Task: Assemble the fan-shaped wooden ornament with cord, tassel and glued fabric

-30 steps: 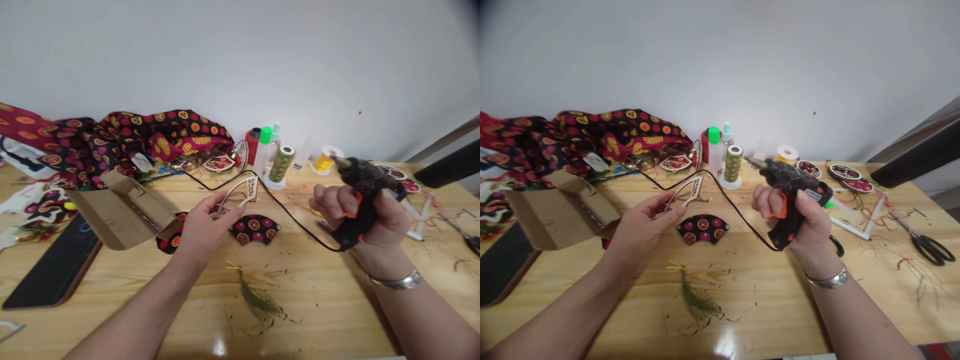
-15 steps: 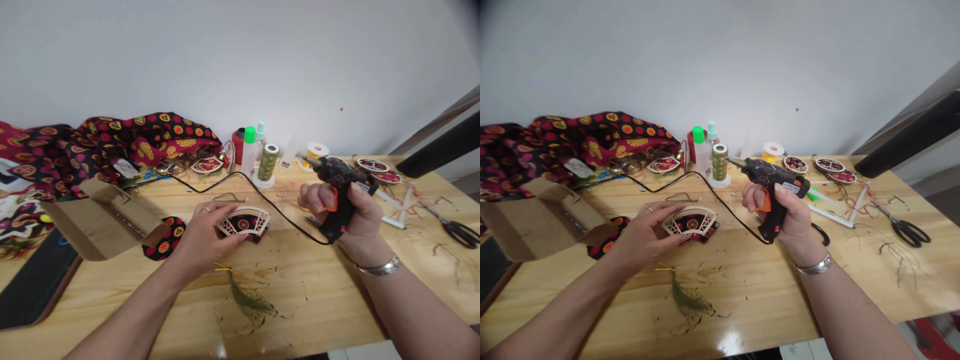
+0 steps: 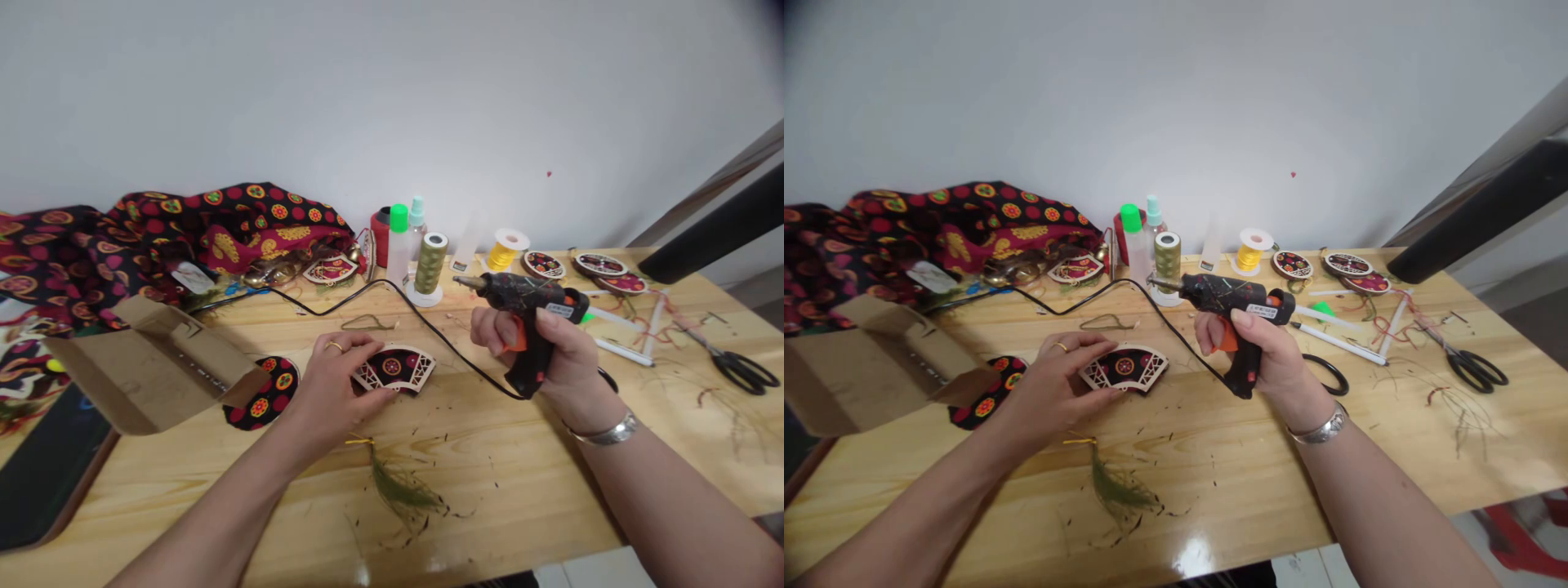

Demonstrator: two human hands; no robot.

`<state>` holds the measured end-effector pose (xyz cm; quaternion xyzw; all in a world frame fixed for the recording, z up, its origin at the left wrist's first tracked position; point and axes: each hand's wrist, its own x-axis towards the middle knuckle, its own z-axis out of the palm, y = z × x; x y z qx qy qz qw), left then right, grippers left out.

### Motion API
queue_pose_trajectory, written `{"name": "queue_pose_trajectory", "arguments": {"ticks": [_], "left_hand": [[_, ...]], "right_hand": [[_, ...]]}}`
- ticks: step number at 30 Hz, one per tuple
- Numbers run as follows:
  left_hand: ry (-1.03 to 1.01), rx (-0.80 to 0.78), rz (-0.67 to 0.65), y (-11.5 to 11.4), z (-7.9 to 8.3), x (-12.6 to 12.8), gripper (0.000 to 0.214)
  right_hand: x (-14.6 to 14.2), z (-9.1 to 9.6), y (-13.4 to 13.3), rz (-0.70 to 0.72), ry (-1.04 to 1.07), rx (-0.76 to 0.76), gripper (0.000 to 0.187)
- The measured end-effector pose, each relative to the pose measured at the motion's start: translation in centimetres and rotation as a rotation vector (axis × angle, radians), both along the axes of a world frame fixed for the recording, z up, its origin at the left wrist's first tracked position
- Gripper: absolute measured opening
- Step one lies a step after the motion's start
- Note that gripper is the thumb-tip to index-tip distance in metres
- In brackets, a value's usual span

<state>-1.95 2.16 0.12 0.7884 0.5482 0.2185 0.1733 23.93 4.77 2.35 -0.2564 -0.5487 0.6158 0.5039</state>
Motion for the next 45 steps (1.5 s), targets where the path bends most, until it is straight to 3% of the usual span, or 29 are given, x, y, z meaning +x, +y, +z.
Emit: {"name": "queue_pose_trajectory", "arguments": {"ticks": [16,24,30,37,45], "left_hand": [[0.050,-0.031,-0.032,0.2,-0.4,-0.2,0.052],[0.043,-0.017,-0.039,0.2,-0.7,-0.4,0.050],[0.054,-0.044,-0.019,0.2,-0.6,-0.4,0.050],[0.034,-0.056,-0.007,0.2,-0.4,-0.3,0.048],[0.016,-0.079,-0.006,0.3,-0.6,-0.4,0.048]], "right_hand": [[-0.8,-0.2,-0.4,0.011,-0.045,-0.074,0.028],[-1.7,-0.8,-0.9,0.111,0.058,-0.281,0.022],[-2.3,-1.1,-1.2,0.103,0.029,-0.294,0.016],[-2.6,-1.5,-1.2,0.107,-0.125,-0.292,0.022],[-3.0,-1.6,-1.1,0.105,-0.135,-0.315,0.026]]}}
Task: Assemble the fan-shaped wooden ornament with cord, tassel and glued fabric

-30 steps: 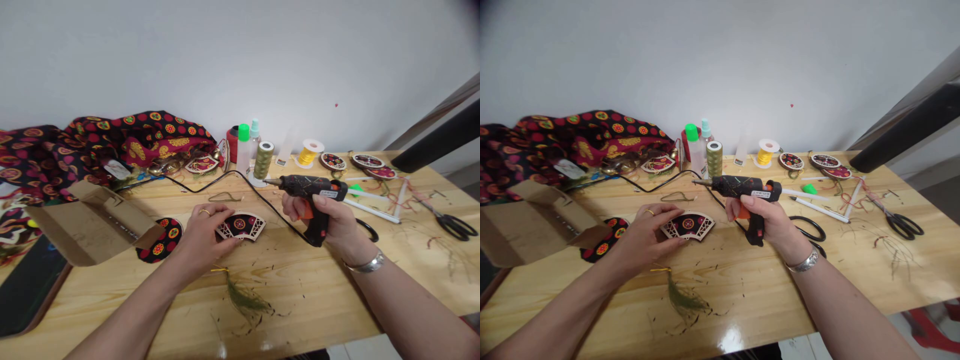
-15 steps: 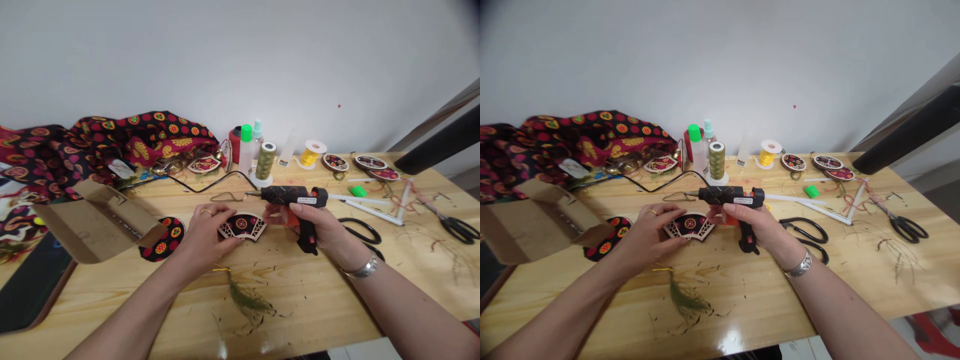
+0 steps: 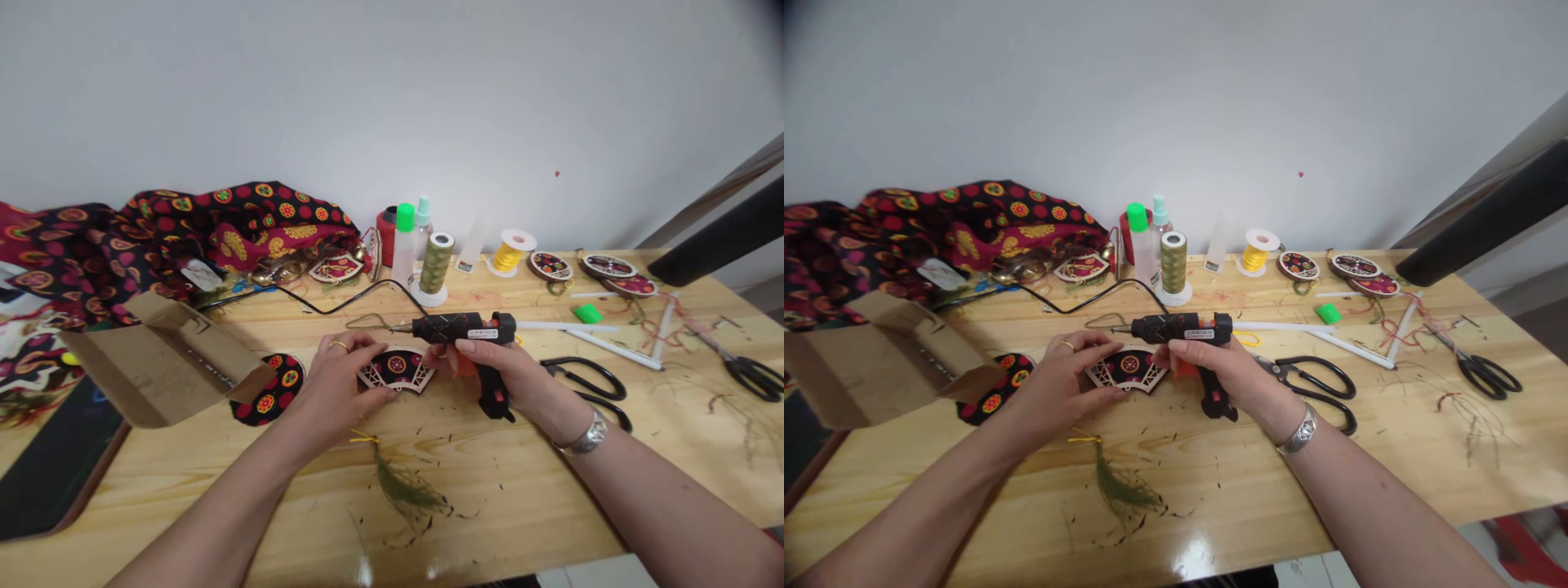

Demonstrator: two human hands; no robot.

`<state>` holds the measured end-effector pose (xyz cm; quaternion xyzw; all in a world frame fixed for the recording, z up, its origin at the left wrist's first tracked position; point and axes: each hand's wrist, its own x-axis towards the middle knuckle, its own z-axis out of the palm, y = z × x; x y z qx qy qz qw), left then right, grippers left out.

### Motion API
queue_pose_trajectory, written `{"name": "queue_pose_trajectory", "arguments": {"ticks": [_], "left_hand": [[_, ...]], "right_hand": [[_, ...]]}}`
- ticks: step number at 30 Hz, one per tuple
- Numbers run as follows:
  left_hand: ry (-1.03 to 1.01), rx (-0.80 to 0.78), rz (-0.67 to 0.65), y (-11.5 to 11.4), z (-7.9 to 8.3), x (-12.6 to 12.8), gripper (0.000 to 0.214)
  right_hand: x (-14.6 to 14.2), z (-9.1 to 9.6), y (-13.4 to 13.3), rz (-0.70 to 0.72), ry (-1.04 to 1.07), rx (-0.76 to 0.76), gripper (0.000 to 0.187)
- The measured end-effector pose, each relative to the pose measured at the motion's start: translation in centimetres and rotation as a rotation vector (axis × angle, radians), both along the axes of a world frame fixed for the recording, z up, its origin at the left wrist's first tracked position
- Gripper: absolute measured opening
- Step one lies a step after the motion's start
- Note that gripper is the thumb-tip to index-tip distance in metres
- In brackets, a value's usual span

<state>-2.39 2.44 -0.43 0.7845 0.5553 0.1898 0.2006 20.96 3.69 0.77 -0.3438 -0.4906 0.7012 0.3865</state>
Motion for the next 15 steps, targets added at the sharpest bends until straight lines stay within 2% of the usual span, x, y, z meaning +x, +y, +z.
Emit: {"name": "queue_pose_trajectory", "arguments": {"ticks": [4,15], "left_hand": [[-0.001,-0.029,0.014,0.06,-0.11,-0.03,0.051],[-0.028,-0.044,0.048,0.14,-0.14,0.10,0.052]], "right_hand": [[-0.32,0.01,0.15,-0.010,0.081,-0.095,0.024],[-0.52,-0.80,0.14,-0.051,0.072,-0.158,0.022]]}}
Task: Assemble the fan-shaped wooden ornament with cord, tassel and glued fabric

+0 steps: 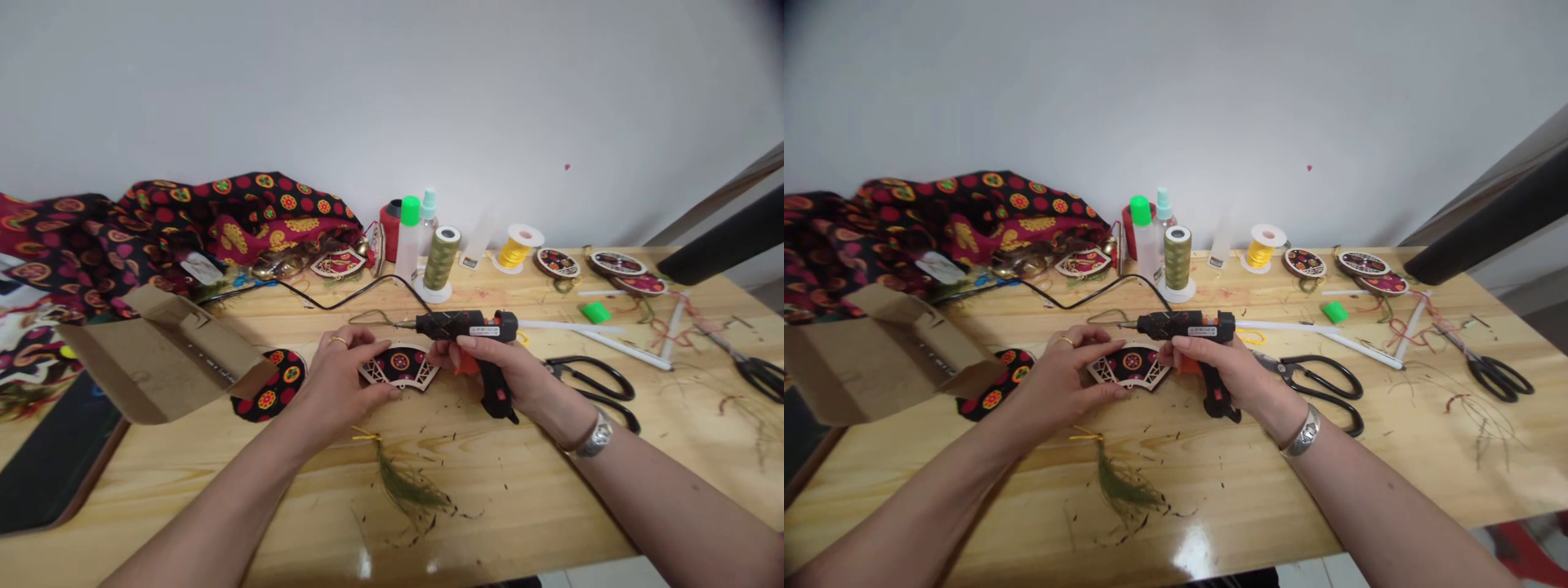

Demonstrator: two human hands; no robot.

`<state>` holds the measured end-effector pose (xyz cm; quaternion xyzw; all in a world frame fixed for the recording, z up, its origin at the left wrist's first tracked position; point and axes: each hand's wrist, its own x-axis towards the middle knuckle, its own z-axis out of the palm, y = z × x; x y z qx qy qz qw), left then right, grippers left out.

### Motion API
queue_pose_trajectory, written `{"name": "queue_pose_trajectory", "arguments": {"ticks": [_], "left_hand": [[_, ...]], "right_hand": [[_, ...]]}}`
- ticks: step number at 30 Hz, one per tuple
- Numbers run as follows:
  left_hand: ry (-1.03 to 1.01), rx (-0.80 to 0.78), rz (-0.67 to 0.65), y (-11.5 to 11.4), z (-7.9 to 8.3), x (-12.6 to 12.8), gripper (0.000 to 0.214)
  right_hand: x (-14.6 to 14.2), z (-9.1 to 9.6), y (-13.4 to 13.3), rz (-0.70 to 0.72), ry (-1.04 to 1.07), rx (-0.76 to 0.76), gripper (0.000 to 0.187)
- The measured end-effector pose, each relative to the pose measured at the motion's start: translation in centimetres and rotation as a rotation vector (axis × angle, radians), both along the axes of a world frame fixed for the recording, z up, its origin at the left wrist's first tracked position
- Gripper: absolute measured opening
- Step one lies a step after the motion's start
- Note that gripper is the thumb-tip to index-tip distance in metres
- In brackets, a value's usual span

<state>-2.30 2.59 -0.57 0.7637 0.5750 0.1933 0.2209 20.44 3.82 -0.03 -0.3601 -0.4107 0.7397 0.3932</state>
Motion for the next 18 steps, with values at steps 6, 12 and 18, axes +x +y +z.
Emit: {"name": "queue_pose_trajectory", "arguments": {"ticks": [6,12,18], "left_hand": [[0.008,0.009,-0.007,-0.10,0.08,0.03,0.051],[0.025,-0.019,-0.033,-0.25,0.30,0.15,0.054],[0.007,-0.018,-0.046,-0.18,0.32,0.08,0.060]], "right_hand": [[0.04,0.04,-0.08,-0.001,-0.051,0.073,0.022],[0.24,0.43,-0.32,0.000,-0.180,0.158,0.024],[0.49,0.00,-0.30,-0.009,-0.210,0.224,0.026]]}}
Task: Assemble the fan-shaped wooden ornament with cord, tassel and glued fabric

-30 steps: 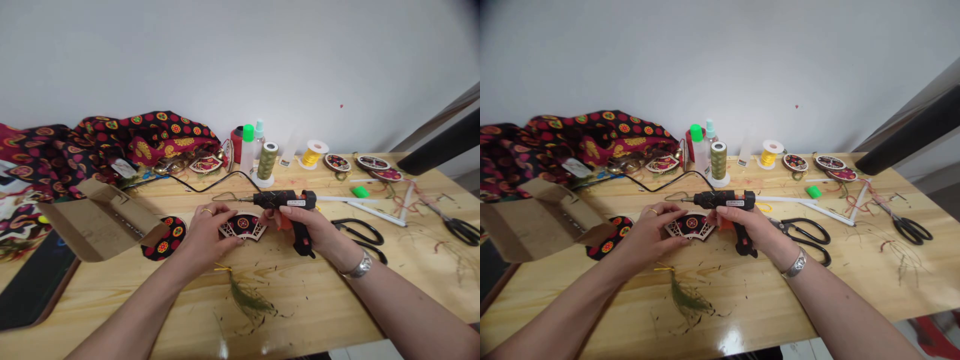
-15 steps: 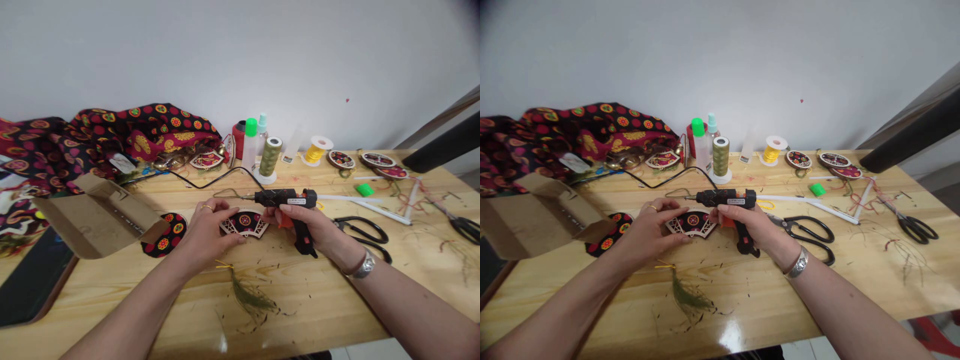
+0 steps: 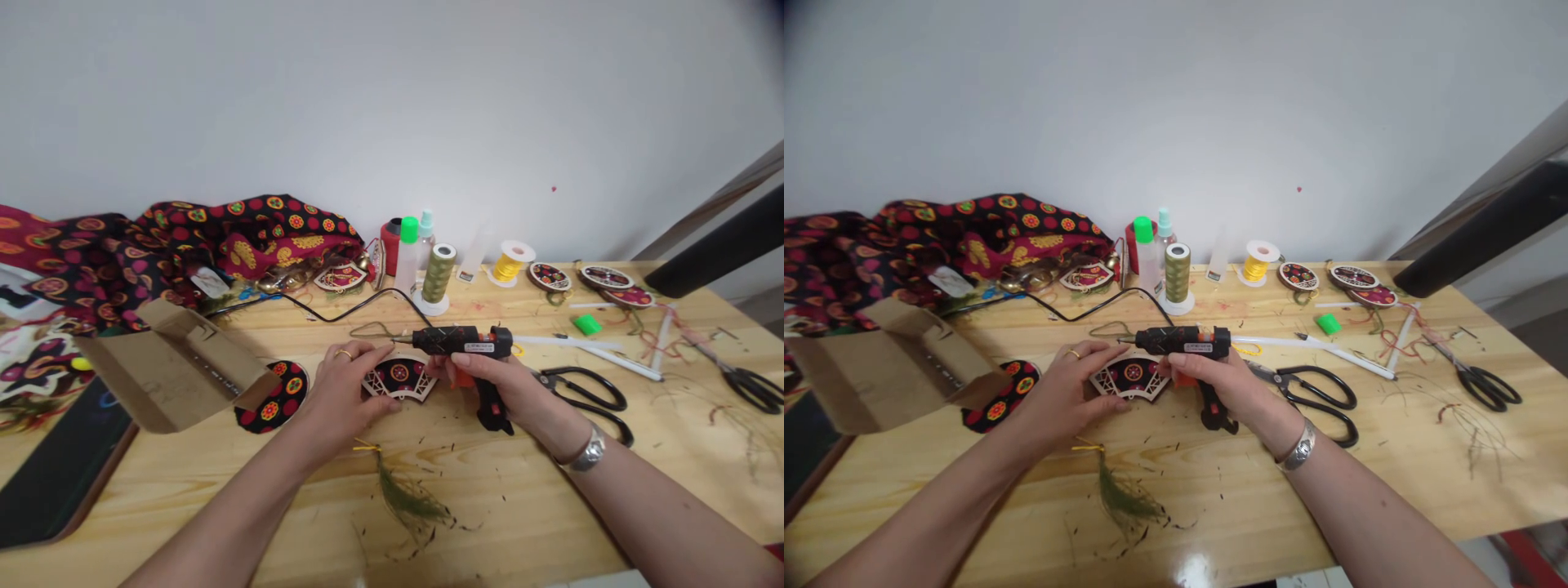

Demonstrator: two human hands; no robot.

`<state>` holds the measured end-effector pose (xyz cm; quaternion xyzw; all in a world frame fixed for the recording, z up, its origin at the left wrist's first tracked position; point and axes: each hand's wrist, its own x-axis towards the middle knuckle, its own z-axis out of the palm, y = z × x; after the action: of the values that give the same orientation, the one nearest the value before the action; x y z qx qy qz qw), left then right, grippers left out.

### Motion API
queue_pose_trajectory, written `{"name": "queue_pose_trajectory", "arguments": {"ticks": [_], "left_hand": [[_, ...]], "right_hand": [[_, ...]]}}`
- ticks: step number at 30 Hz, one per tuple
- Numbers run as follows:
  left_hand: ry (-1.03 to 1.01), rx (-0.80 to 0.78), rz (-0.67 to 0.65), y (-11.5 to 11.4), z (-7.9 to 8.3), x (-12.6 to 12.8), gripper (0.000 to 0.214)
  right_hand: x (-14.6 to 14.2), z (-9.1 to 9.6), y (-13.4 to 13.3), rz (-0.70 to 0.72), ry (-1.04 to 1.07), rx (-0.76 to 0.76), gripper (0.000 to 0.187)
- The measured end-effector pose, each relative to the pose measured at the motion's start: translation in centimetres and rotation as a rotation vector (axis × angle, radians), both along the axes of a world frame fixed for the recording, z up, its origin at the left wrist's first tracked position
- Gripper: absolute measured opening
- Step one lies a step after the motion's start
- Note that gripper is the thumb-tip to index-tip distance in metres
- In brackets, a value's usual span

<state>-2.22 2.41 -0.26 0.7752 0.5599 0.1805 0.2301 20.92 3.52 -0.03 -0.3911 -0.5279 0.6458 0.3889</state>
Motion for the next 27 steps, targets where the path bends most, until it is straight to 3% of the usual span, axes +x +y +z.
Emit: {"name": "queue_pose_trajectory", "arguments": {"ticks": [8,13,27], "left_hand": [[-0.056,0.032,-0.053,0.2,-0.2,-0.4,0.046],[-0.060,0.041,0.007,0.1,-0.2,-0.1,0.039],[-0.028,0.037,0.046,0.0,-0.4,0.2,0.041]], "right_hand": [[-0.1,0.4,0.0,-0.004,-0.008,-0.010,0.027],[-0.2,0.3,0.0,-0.017,0.026,-0.034,0.022],[-0.7,1.2,0.0,-0.021,0.033,-0.035,0.019]]}}
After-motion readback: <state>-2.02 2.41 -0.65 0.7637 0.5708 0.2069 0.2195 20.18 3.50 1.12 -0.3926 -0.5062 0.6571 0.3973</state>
